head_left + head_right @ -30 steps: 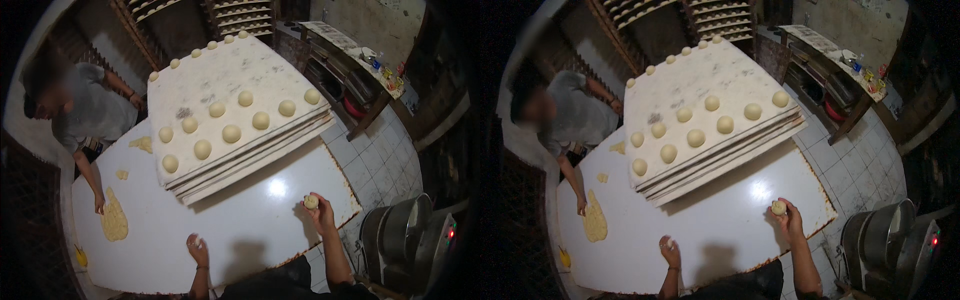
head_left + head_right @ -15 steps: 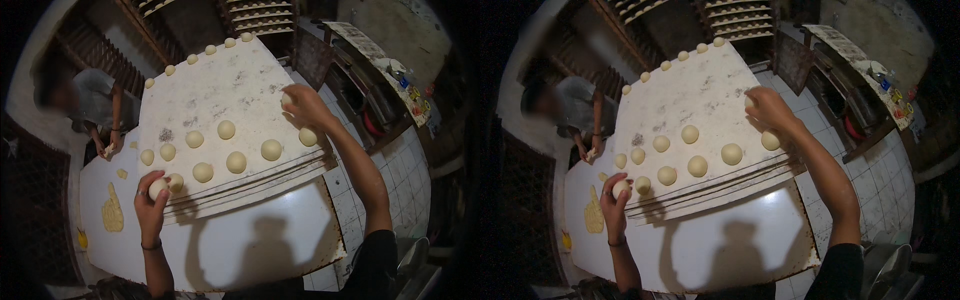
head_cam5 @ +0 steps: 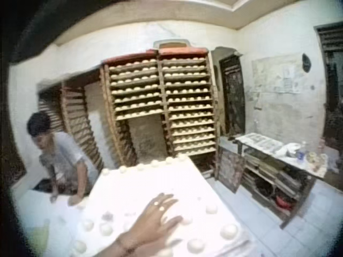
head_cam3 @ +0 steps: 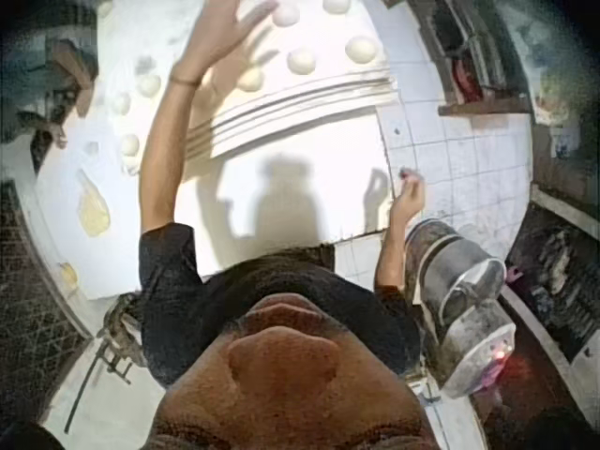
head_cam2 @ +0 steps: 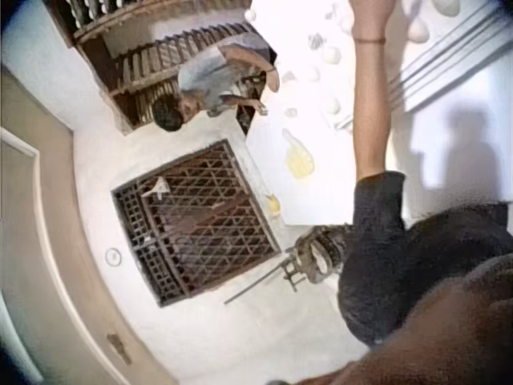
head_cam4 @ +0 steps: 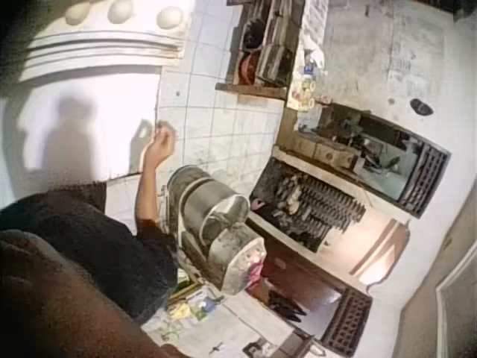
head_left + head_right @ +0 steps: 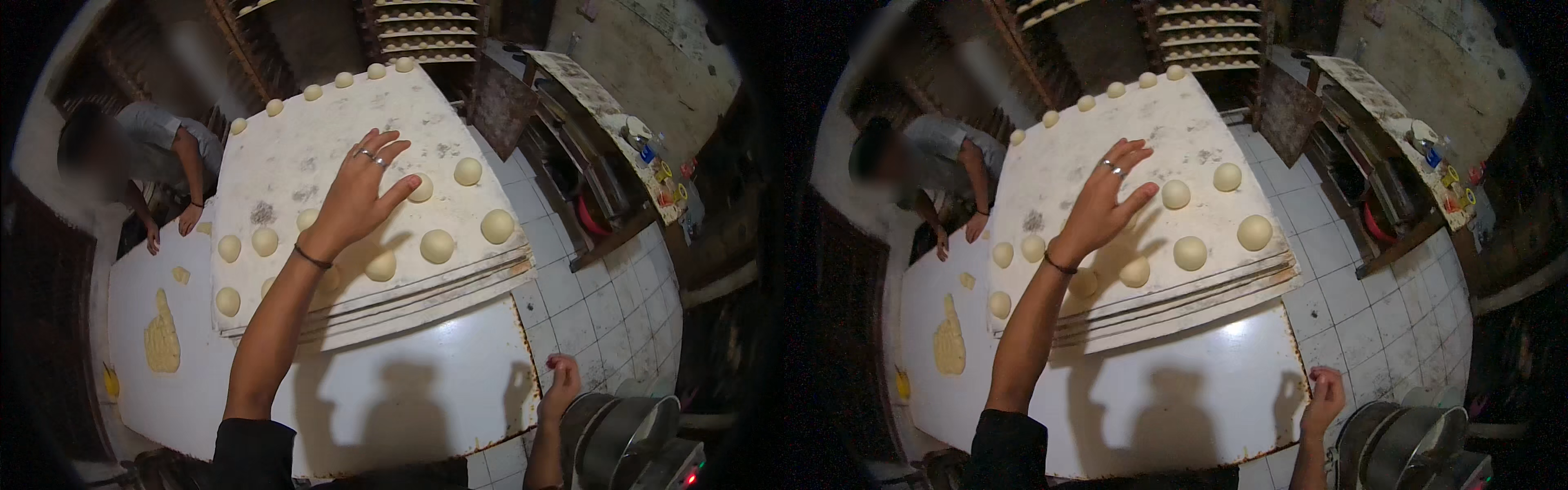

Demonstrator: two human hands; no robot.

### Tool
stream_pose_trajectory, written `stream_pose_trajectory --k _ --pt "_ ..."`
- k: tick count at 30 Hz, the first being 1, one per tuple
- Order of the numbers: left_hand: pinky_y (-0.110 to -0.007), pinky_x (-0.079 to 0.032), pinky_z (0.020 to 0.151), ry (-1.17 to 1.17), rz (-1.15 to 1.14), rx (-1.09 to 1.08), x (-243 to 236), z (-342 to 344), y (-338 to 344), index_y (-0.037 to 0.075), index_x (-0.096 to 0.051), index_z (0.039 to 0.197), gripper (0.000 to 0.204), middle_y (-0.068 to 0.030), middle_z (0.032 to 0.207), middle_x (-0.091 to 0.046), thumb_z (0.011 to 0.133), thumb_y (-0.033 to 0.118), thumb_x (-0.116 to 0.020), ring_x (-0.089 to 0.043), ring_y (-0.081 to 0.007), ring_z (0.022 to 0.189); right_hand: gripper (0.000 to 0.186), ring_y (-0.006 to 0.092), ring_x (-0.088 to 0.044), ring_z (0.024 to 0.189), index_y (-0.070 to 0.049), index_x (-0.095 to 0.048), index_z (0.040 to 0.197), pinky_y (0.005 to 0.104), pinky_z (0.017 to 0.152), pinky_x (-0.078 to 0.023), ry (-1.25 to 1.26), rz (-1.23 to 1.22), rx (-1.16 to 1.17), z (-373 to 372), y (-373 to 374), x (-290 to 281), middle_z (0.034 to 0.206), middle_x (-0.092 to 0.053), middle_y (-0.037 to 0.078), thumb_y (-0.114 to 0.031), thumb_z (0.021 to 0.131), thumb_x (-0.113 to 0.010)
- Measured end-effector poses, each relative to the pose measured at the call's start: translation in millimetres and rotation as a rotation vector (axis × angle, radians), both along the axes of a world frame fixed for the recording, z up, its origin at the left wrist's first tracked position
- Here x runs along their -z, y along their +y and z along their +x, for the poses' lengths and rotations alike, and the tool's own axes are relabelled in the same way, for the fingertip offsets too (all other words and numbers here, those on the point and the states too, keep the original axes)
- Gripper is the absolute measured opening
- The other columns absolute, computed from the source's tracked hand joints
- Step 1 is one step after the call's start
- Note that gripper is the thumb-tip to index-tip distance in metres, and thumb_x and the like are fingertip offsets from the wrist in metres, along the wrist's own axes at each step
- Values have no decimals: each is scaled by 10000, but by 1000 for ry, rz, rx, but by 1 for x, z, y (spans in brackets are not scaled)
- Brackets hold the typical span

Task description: The person organizes small dough balls onto a large square tray, then begins shaping larger pieces of dough by hand on the table surface.

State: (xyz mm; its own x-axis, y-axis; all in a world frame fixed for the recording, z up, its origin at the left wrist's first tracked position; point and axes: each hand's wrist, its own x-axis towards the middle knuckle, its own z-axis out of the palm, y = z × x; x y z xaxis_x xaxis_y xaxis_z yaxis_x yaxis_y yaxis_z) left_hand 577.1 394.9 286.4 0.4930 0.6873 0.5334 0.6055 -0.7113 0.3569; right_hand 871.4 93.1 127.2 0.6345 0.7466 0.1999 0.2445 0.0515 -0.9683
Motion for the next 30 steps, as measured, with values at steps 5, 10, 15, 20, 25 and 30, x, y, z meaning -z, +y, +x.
stream_pose_trajectory --k 5,10,15,20,25,30 --pt "-397 -420 996 -245 -270 23 0 -116 -153 48 -581 1184 363 -149 1271 -555 846 144 -671 -515 -327 1190 106 151 -583 801 4 -590 835 296 769 -484 329 -329 -312 -129 -67 67 874 -633 91 -48 920 -552" --pt "-354 -487 917 -415 -494 -263 89 -238 -300 60 -638 1092 243 -91 1080 -670 850 74 -657 -627 -252 1037 100 174 -635 827 3 -662 945 287 756 -500 24 -301 -1055 -275 -39 54 905 -663 107 -67 898 -607" --pt "-354 -493 896 -536 -609 -604 136 -394 -393 61 -646 1066 217 -85 1058 -676 849 46 -634 -639 -231 1011 128 194 -637 840 -18 -671 979 293 755 -499 -146 -282 -1423 -410 4 49 930 -667 110 -98 890 -626" --pt "-347 -462 935 -681 -534 -805 172 -523 -418 36 -645 1063 208 -107 1082 -665 858 33 -608 -617 -244 1047 151 145 -611 835 5 -646 940 300 797 -493 133 -309 -1361 -566 70 83 913 -657 68 -134 936 -587" --pt "-325 -432 967 -1018 -711 -892 208 -581 -473 2 -634 1091 232 -128 1106 -650 867 52 -600 -594 -217 1089 246 118 -588 775 -14 -633 1071 241 719 -474 110 -325 -1158 -797 228 105 901 -648 60 -216 952 -559" --pt "-352 -432 962 -1125 -931 -981 230 -621 -508 -27 -603 1071 206 -132 1126 -604 913 101 -571 -562 -218 1091 427 362 -558 1044 -14 -565 1182 503 816 -503 -931 -158 -612 -937 375 194 1167 -556 218 -233 821 -626"
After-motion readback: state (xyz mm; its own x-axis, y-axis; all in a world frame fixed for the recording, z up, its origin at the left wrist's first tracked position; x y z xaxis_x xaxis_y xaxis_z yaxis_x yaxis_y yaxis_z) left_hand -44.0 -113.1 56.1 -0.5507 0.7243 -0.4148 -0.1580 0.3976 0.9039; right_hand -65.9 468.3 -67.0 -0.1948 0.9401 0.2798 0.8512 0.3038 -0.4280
